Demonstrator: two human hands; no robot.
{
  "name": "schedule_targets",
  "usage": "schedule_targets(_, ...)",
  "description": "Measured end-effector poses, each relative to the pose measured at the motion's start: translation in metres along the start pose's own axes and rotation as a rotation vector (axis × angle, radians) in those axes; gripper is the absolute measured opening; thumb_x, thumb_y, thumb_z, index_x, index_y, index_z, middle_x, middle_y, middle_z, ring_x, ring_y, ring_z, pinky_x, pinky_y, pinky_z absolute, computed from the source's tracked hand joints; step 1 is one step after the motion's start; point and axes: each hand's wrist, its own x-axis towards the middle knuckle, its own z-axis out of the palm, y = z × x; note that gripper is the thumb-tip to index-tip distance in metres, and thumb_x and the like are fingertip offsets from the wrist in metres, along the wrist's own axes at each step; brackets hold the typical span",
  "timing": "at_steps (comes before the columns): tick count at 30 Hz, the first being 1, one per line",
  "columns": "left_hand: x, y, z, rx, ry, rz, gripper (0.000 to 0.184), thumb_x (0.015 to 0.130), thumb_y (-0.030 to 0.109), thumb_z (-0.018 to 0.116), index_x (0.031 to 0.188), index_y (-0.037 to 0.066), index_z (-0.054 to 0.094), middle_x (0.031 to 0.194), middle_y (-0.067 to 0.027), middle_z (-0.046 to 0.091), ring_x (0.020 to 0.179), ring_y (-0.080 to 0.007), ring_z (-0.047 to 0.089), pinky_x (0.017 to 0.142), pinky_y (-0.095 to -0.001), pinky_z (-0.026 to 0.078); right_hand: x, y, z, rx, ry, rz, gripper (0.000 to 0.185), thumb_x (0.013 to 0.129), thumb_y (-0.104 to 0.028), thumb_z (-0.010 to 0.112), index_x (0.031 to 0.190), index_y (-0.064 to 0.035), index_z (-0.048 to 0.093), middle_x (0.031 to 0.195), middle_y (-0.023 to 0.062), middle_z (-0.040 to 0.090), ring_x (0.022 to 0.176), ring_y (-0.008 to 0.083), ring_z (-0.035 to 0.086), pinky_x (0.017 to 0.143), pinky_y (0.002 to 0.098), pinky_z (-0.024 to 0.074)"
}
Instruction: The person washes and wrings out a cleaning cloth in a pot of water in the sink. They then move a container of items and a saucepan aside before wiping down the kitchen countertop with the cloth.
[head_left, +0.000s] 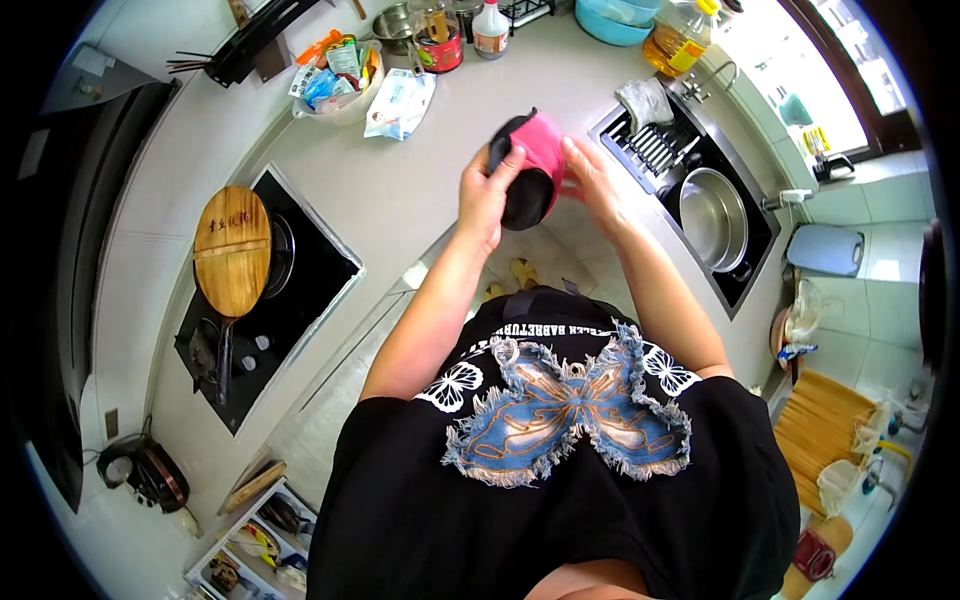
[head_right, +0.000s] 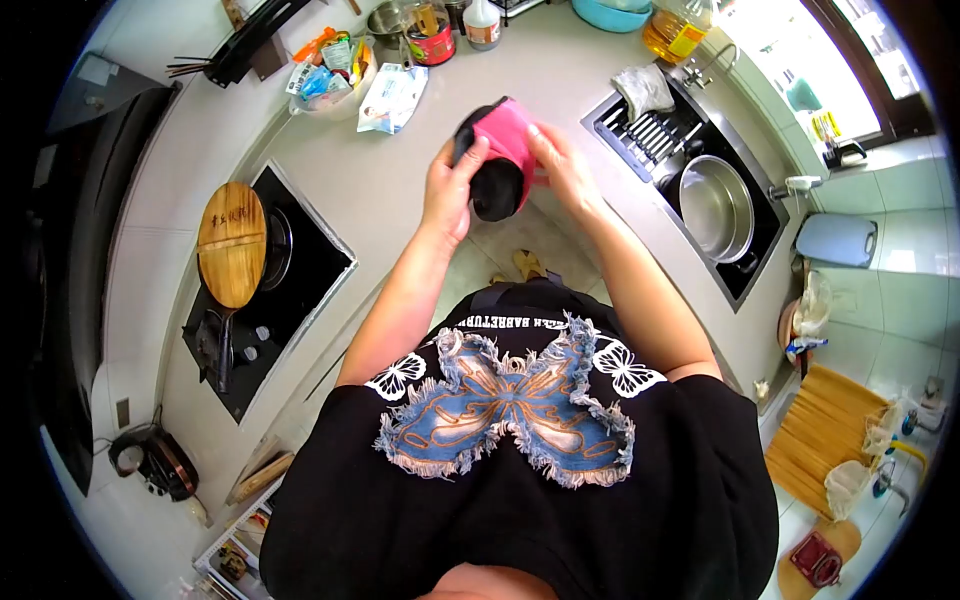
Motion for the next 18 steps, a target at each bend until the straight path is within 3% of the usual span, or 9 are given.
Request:
schedule_targets(3, -0.004, -0.014, -0.001, 0.251, -0.035, -0.032, 0.055, 0.091, 0.023, 0.078, 0.140, 0.005, 0.059, 0.125, -0.0061, 0.068, 0.114, -0.0150, 0.063, 0.099, -0.0309, 0.050, -0.001, 0.012, 0.013, 0.211, -0.198, 0.010, 0.062, 0.100, -0.044, 0.065, 0.145, -0.0034, 0.052, 0.133, 0.0096, 0.061, 0.121, 0.0208, 0.057, 0.105, 0.0333, 0.0429)
schedule_targets(6, -0.011, -0.010, -0.013, 0.270, -0.160, -0.114, 0.064, 0.086, 0.010, 0.080, 0.143, 0.000, 0.053, 0.131, -0.0105, 0.065, 0.118, -0.0179, 0.062, 0.101, -0.0320, 0.050, 0.011, 0.025, 0.011, -0.059, -0.325, -0.037, 0.059, 0.096, -0.042, 0.071, 0.138, -0.0029, 0.057, 0.120, 0.0056, 0.064, 0.108, 0.0136, 0.058, 0.096, 0.0299, 0.0448)
schedule_targets(7, -0.014, -0.011, -0.016, 0.332, -0.057, -0.086, 0.059, 0.083, 0.008, 0.083, 0.137, -0.002, 0.058, 0.125, -0.0102, 0.069, 0.112, -0.0169, 0.065, 0.097, -0.0311, 0.052, 0.017, 0.028, 0.008, -0.112, -0.371, 0.001, 0.048, 0.099, -0.034, 0.069, 0.133, -0.0012, 0.059, 0.114, 0.0031, 0.065, 0.102, 0.0106, 0.057, 0.092, 0.0288, 0.0457)
schedule_targets(8, -0.014, -0.009, -0.021, 0.329, -0.039, -0.082, 0.059, 0.083, 0.008, 0.083, 0.137, -0.002, 0.058, 0.125, -0.0102, 0.069, 0.112, -0.0169, 0.065, 0.097, -0.0311, 0.052, 0.022, 0.029, 0.006, -0.117, -0.388, 0.007, 0.048, 0.099, -0.034, 0.069, 0.133, -0.0012, 0.059, 0.114, 0.0031, 0.065, 0.102, 0.0106, 0.057, 0.092, 0.0288, 0.0457)
schedule_targets(10, -0.014, -0.007, -0.029, 0.408, -0.032, -0.146, 0.050, 0.087, 0.011, 0.082, 0.132, 0.000, 0.064, 0.108, -0.0078, 0.074, 0.096, -0.0118, 0.069, 0.088, -0.0268, 0.054, 0.027, 0.029, 0.002, -0.113, -0.450, 0.078, 0.038, 0.104, -0.025, 0.063, 0.132, 0.0005, 0.060, 0.112, 0.0018, 0.066, 0.100, 0.0100, 0.058, 0.090, 0.0278, 0.0464)
schedule_targets(11, -0.014, -0.006, -0.030, 0.330, 0.000, -0.127, 0.033, 0.089, 0.014, 0.082, 0.117, 0.000, 0.071, 0.095, -0.0038, 0.076, 0.086, -0.0087, 0.069, 0.081, -0.0242, 0.054, 0.033, 0.033, -0.002, -0.107, -0.494, 0.085, 0.035, 0.107, -0.018, 0.057, 0.135, 0.0019, 0.058, 0.118, 0.0036, 0.066, 0.105, 0.0104, 0.060, 0.094, 0.0283, 0.0474)
schedule_targets(18, -0.020, -0.018, -0.045, 0.160, 0.284, -0.119, 0.022, 0.096, 0.019, 0.075, 0.104, -0.002, 0.075, 0.090, -0.0024, 0.073, 0.082, -0.0075, 0.064, 0.076, -0.0252, 0.051, 0.058, 0.029, 0.000, 0.215, -0.690, 0.324, 0.047, 0.109, -0.025, 0.052, 0.148, 0.0002, 0.048, 0.141, 0.0101, 0.060, 0.126, 0.0188, 0.059, 0.107, 0.0347, 0.0468)
